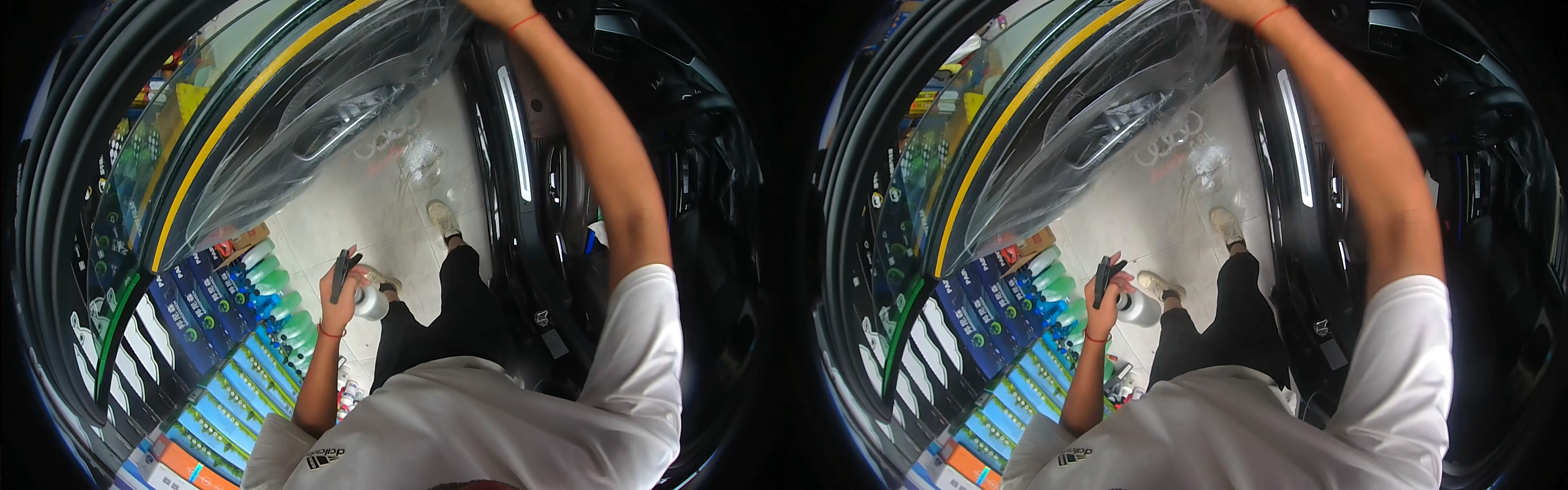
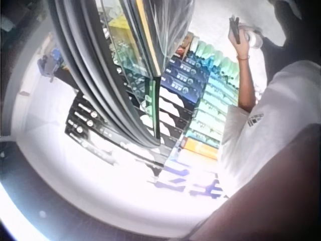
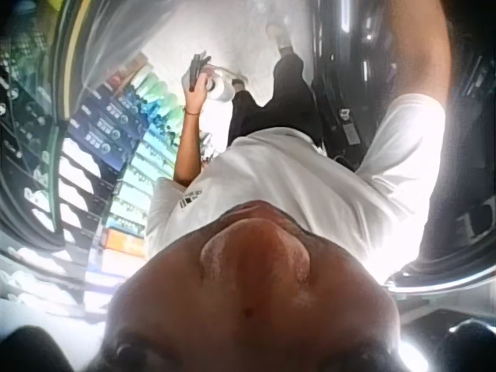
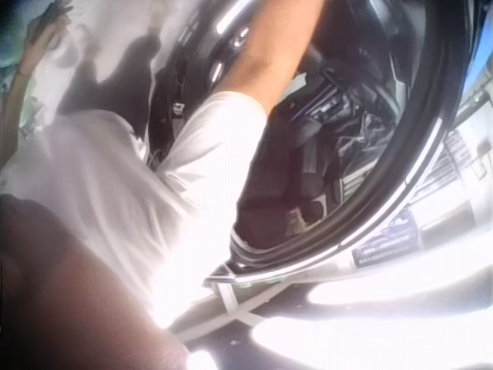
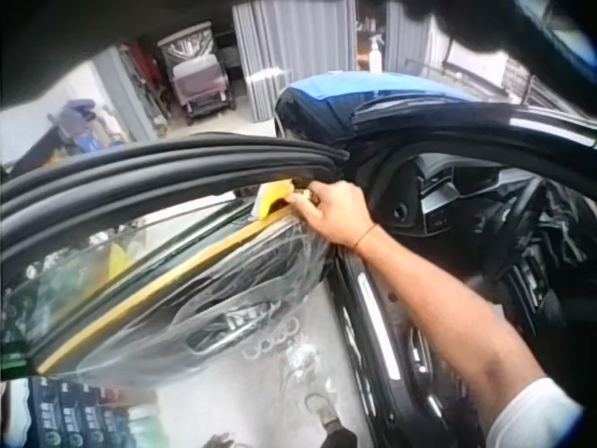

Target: The person applies a protective film to a car's side window. They use a spray bottle to wet the surface and a squeegee to smooth the film, removing bubbles and excess liquid. The person also uses a cloth to wipe the edges and a knife to trim the film.

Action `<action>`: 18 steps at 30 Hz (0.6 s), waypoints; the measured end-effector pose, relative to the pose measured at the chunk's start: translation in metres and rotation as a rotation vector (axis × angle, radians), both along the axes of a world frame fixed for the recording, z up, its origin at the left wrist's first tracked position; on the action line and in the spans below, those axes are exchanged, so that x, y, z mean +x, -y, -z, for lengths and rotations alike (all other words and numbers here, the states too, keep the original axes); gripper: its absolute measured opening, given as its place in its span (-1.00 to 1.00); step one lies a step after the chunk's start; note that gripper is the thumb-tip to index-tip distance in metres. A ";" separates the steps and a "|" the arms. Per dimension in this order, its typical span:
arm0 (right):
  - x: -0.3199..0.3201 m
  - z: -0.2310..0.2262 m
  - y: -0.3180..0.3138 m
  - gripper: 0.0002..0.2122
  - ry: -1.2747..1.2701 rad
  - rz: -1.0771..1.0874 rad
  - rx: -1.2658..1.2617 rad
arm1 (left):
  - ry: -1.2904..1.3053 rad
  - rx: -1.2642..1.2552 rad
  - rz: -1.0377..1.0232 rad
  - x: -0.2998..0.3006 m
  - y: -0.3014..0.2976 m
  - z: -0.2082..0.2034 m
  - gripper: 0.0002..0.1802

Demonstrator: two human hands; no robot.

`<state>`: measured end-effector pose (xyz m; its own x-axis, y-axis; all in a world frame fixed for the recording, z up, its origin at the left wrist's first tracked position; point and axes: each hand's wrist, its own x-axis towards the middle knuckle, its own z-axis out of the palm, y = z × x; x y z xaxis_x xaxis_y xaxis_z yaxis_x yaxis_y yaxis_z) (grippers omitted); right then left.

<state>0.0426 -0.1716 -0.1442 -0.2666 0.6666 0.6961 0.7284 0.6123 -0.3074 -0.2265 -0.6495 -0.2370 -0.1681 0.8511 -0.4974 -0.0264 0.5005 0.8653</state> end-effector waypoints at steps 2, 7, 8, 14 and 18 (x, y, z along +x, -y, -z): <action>0.014 -0.017 -0.008 -0.52 0.153 0.017 0.018 | -0.028 0.024 -0.001 0.006 -0.014 0.003 -0.45; 0.011 -0.088 0.064 -0.51 0.407 -0.122 -0.338 | -0.321 0.337 0.148 0.003 -0.072 0.022 -0.53; 0.017 -0.099 0.083 -0.51 0.504 -0.171 -0.344 | -0.377 0.339 0.191 -0.004 -0.084 0.035 -0.41; 0.055 0.000 0.161 -0.47 0.260 -0.176 -0.544 | -0.711 0.577 0.195 -0.010 -0.166 0.097 -0.50; 0.084 0.094 0.264 -0.47 0.145 0.052 -1.016 | -0.747 0.612 0.329 -0.007 -0.235 0.126 -0.37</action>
<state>0.1271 -0.4351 -0.2378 -0.2574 0.9360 -0.2401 0.8176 0.0785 -0.5704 -0.2337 -0.4141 -0.3633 0.0312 0.9841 0.1751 0.6844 -0.1487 0.7138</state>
